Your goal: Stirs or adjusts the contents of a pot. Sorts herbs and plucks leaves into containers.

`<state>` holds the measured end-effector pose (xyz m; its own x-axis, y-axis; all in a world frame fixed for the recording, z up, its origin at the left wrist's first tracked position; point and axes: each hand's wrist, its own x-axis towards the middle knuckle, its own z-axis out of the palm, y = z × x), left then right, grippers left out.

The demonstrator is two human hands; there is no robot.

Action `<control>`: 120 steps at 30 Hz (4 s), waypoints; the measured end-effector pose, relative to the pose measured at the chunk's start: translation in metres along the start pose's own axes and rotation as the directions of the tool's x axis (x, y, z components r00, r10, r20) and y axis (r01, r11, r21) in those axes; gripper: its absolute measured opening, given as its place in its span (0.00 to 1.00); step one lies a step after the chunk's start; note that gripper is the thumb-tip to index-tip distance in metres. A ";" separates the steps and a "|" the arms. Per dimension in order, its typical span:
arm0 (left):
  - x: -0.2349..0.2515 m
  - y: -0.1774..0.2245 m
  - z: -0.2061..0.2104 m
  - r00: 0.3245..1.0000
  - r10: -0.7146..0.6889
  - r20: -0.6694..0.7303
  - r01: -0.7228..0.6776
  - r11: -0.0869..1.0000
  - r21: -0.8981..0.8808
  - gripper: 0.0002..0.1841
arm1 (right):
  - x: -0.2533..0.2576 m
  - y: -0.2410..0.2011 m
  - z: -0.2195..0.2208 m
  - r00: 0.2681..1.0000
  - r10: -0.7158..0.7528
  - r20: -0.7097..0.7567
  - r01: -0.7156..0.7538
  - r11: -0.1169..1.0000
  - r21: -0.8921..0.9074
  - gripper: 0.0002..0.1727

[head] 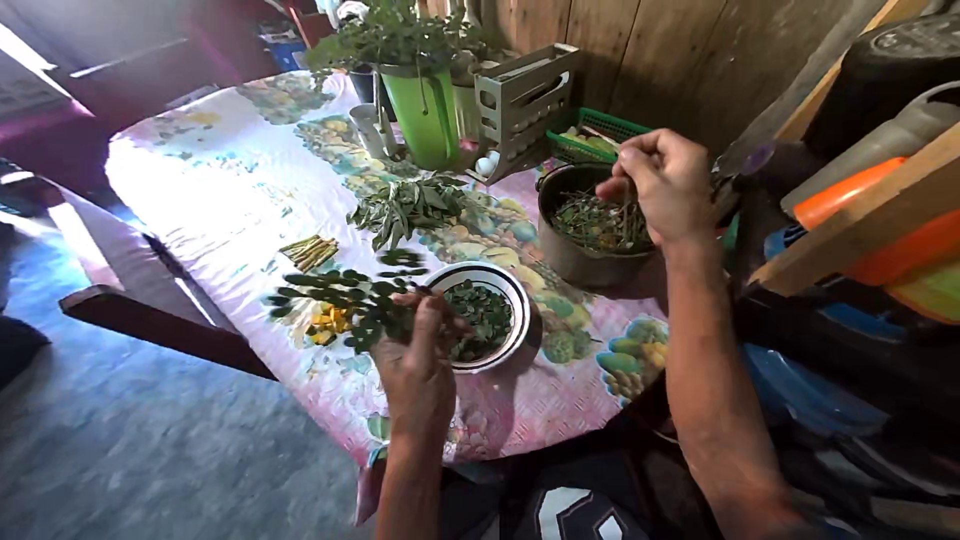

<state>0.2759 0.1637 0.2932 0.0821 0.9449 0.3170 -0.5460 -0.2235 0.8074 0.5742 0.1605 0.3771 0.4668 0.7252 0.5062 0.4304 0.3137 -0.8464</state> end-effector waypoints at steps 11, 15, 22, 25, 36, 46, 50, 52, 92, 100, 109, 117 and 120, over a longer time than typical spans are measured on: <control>-0.023 -0.010 -0.032 0.999 -0.031 0.011 0.031 0.998 0.054 0.08 | 0.039 0.013 -0.036 0.999 0.004 0.034 0.023 0.667 -0.744 0.19; -0.029 -0.016 -0.032 0.998 -0.058 0.010 0.058 0.997 0.053 0.07 | 0.026 0.028 -0.067 0.954 0.286 0.091 -0.082 0.541 -0.837 0.15; -0.035 -0.016 -0.030 0.998 -0.060 0.025 0.058 0.997 0.053 0.06 | 0.040 0.064 -0.041 0.892 0.388 0.232 0.020 0.479 -0.878 0.22; -0.036 -0.013 -0.036 0.999 -0.052 0.001 0.052 0.996 0.067 0.07 | 0.044 0.062 -0.038 0.892 0.364 0.267 0.041 0.524 -0.851 0.17; -0.040 -0.017 -0.033 0.998 -0.065 0.000 0.065 0.997 0.032 0.06 | 0.079 0.070 -0.005 0.856 0.297 0.424 0.061 0.755 -0.653 0.16; -0.043 -0.021 -0.046 0.992 -0.114 -0.059 0.120 0.988 0.102 0.06 | 0.055 0.066 -0.019 0.856 0.294 0.425 0.164 0.626 -0.763 0.18; -0.046 -0.020 -0.041 0.991 -0.120 -0.052 0.124 0.989 0.081 0.07 | 0.047 0.061 0.007 0.832 0.432 0.348 0.114 0.481 -0.869 0.22; -0.047 -0.020 -0.042 0.992 -0.109 -0.056 0.113 0.991 0.077 0.06 | 0.049 0.064 0.016 0.836 0.457 0.304 0.092 0.430 -0.898 0.20; 0.001 -0.018 -0.004 0.999 -0.031 -0.038 0.042 0.946 0.322 0.08 | -0.096 0.001 0.110 0.773 -0.117 0.624 0.026 0.988 0.154 0.13; 0.009 -0.014 -0.003 0.991 0.059 -0.122 -0.034 0.980 0.196 0.14 | -0.100 0.009 0.129 0.819 -0.124 0.561 -0.087 0.938 0.335 0.14; 0.014 -0.020 -0.004 0.992 0.123 -0.042 -0.095 0.911 0.402 0.07 | -0.110 0.022 0.137 0.826 -0.041 0.563 -0.178 0.927 0.329 0.15; 0.014 -0.019 -0.008 0.998 0.062 0.020 -0.065 0.912 0.404 0.06 | -0.118 0.023 0.146 0.880 0.047 0.472 -0.194 0.944 0.266 0.10; 0.015 -0.020 -0.009 0.999 0.037 0.034 -0.048 0.903 0.427 0.06 | -0.118 0.024 0.145 0.894 0.018 0.448 -0.122 0.971 0.205 0.09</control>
<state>0.2810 0.1846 0.2775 0.0900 0.9273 0.3633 -0.1411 -0.3493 0.9263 0.4177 0.1709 0.2729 0.0786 0.9284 0.3631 0.2027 0.3418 -0.9177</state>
